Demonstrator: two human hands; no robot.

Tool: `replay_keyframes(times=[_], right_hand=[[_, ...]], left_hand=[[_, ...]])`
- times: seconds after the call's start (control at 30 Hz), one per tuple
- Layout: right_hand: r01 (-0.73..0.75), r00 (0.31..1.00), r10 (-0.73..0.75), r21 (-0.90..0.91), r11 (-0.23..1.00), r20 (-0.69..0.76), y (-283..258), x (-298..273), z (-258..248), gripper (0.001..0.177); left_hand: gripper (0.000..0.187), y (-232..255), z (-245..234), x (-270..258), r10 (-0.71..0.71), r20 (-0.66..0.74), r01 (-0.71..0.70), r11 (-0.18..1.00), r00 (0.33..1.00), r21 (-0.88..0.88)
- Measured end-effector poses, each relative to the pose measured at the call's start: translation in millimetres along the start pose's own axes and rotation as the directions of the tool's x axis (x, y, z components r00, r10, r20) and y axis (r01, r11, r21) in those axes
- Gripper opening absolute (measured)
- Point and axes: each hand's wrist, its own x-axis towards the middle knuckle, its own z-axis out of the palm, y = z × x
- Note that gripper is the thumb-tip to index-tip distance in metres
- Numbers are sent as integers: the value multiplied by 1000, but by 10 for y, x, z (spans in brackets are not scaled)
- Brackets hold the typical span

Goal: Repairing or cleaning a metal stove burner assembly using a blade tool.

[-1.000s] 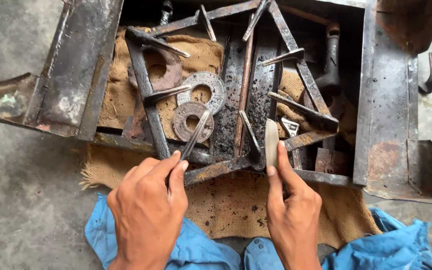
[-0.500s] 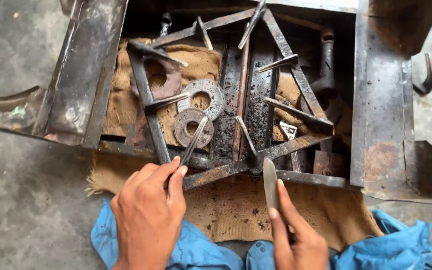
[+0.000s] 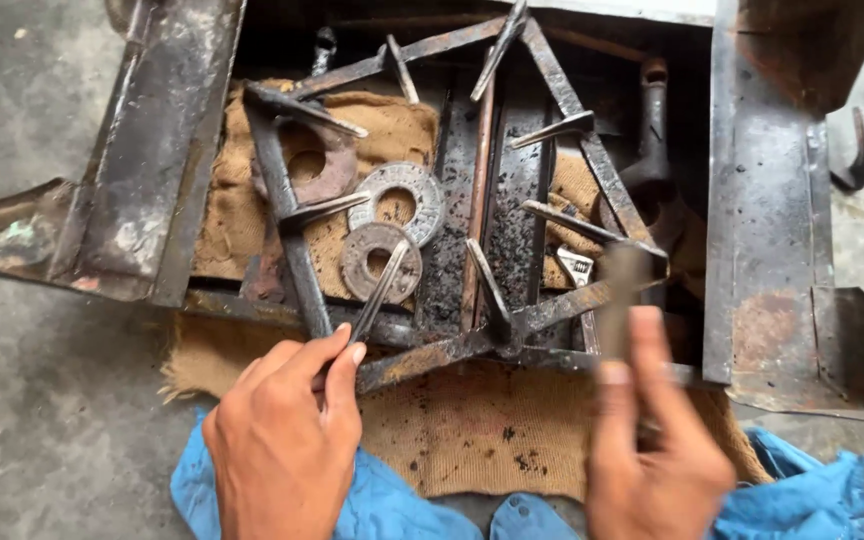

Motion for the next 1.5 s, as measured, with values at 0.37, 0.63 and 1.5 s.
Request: replay_keyframes(times=[0.37,0.63,1.5], right_hand=[[-351,933,354,49,935,-62,-92,27,47,49],[-171,982,170,-6,985,-89,-127,62,5,45],[-31,996,26,69,997,80,-37,47,198,48]], left_hand=[[20,-8,-5,-13,-13,-17,13,1000,1000,7],[19,1,-1,-40,6,-4,-6,1000,1000,1],[21,35,-77,58,-84,31,85,995,996,-52]])
